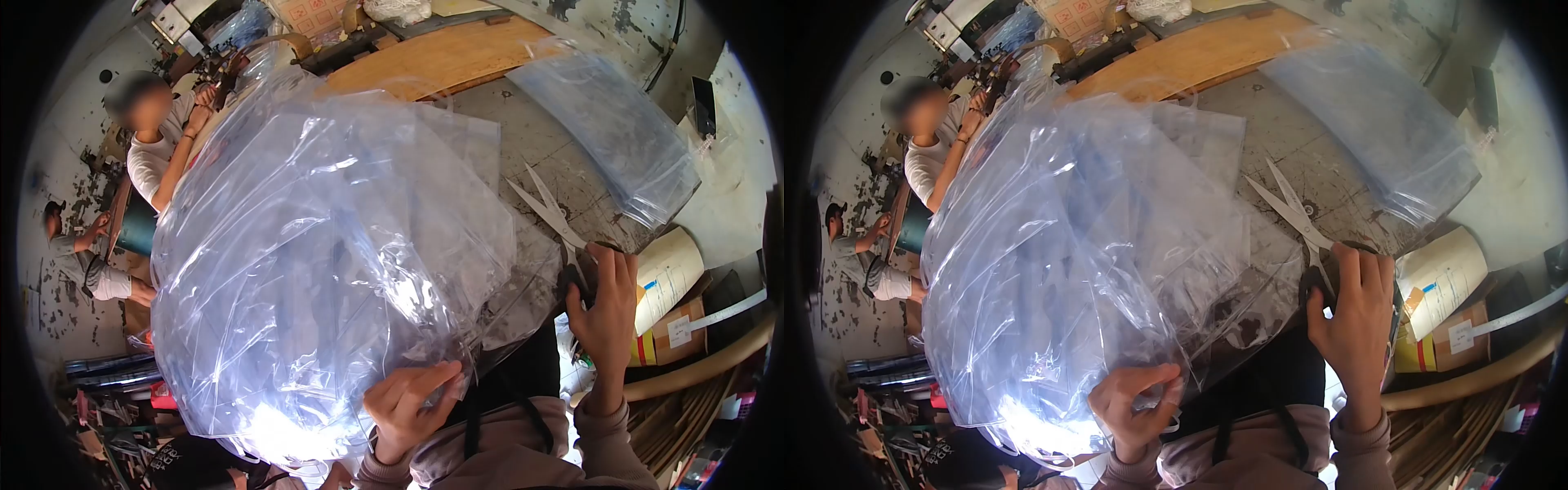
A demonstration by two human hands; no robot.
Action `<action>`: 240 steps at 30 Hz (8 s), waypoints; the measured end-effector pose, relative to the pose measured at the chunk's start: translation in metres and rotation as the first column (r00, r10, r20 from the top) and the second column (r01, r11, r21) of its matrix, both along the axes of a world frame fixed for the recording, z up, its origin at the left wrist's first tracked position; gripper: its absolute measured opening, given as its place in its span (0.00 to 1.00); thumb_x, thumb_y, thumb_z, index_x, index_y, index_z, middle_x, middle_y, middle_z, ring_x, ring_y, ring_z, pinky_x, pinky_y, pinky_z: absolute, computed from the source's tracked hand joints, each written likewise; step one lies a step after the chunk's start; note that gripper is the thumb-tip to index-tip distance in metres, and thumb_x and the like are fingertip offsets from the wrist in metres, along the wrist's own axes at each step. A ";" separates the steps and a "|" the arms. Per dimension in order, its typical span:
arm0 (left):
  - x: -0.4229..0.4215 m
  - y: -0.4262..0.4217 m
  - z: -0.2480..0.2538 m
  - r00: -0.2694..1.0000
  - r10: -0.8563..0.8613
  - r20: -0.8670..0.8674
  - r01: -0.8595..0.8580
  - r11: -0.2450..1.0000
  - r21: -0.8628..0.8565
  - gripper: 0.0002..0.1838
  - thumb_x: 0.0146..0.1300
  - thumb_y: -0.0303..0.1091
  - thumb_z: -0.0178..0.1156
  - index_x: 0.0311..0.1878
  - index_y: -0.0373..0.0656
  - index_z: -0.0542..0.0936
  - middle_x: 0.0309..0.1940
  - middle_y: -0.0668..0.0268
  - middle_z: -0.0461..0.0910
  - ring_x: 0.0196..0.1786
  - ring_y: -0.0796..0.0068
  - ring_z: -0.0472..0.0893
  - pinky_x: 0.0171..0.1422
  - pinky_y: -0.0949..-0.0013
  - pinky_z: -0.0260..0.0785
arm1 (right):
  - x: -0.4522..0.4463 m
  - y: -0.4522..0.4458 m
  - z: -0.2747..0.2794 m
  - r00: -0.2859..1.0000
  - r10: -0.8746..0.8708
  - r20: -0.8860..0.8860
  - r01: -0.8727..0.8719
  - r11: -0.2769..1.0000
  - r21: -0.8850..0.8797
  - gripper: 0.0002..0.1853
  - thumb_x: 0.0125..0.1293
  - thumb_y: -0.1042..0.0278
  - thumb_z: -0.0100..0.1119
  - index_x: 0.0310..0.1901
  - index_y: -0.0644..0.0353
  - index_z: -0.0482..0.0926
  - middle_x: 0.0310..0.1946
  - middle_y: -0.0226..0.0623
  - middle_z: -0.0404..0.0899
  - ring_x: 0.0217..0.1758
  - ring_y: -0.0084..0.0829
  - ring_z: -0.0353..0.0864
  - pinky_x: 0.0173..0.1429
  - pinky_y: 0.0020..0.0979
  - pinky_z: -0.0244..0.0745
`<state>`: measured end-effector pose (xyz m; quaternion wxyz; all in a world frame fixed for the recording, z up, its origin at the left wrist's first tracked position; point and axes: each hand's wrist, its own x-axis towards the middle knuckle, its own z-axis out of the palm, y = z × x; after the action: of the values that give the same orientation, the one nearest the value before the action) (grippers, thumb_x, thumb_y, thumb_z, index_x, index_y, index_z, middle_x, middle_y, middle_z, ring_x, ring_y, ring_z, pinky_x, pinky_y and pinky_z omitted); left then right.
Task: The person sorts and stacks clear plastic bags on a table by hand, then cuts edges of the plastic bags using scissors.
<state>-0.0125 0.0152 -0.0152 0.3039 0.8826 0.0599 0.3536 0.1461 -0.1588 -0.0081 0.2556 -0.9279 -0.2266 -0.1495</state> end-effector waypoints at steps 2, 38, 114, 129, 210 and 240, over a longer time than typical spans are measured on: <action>-0.001 0.000 0.000 1.000 -0.021 0.000 0.021 0.999 -0.027 0.14 0.37 0.18 0.66 0.32 0.40 0.80 0.26 0.66 0.83 0.22 0.76 0.80 0.23 0.78 0.71 | -0.001 -0.001 -0.001 1.000 0.003 0.022 -0.002 1.000 -0.026 0.25 0.46 0.77 0.61 0.50 0.64 0.70 0.40 0.47 0.70 0.47 0.49 0.68 0.50 0.45 0.66; -0.002 0.002 -0.003 0.996 -0.082 0.022 0.081 0.997 0.018 0.11 0.40 0.24 0.71 0.30 0.45 0.82 0.27 0.71 0.79 0.25 0.76 0.81 0.24 0.77 0.72 | -0.062 0.040 -0.010 0.677 0.643 0.358 -0.723 0.671 0.163 0.07 0.53 0.73 0.57 0.35 0.61 0.77 0.38 0.34 0.77 0.38 0.29 0.79 0.42 0.32 0.73; 0.015 -0.032 0.015 0.990 0.127 -0.067 -0.103 0.953 0.286 0.18 0.54 0.32 0.63 0.50 0.50 0.79 0.50 0.68 0.74 0.49 0.74 0.75 0.68 0.45 0.51 | -0.044 0.039 -0.011 0.105 0.888 -0.448 0.346 0.390 0.853 0.10 0.61 0.77 0.59 0.44 0.68 0.77 0.33 0.33 0.79 0.33 0.19 0.76 0.39 0.21 0.72; 0.031 -0.026 -0.014 0.942 0.329 -0.071 -0.267 0.858 0.438 0.16 0.56 0.28 0.58 0.49 0.54 0.77 0.52 0.68 0.72 0.52 0.71 0.71 0.71 0.45 0.49 | -0.021 0.044 -0.009 0.295 0.796 -0.528 0.053 0.538 0.841 0.13 0.62 0.78 0.57 0.49 0.68 0.76 0.37 0.31 0.78 0.39 0.17 0.76 0.42 0.19 0.73; 0.106 0.096 0.063 0.653 -0.602 -0.459 0.715 0.690 0.111 0.06 0.55 0.30 0.64 0.34 0.51 0.77 0.32 0.76 0.76 0.38 0.77 0.76 0.60 0.60 0.59 | -0.009 -0.075 -0.005 0.585 0.410 -0.700 0.160 0.788 0.595 0.29 0.60 0.72 0.61 0.62 0.64 0.62 0.36 0.42 0.78 0.37 0.27 0.78 0.41 0.26 0.73; 0.110 0.096 0.053 0.786 -0.492 -0.374 0.582 0.794 0.179 0.25 0.41 0.35 0.73 0.39 0.46 0.69 0.29 0.71 0.70 0.42 0.66 0.71 0.64 0.57 0.56 | -0.064 -0.012 -0.017 0.307 0.634 -0.709 -0.098 0.763 0.639 0.15 0.53 0.76 0.61 0.44 0.66 0.73 0.26 0.29 0.72 0.31 0.17 0.72 0.37 0.22 0.72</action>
<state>0.0979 0.1115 0.0379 0.2492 0.9404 -0.2011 0.1140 0.0823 -0.1705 -0.0251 0.5852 -0.6765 -0.2205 0.3890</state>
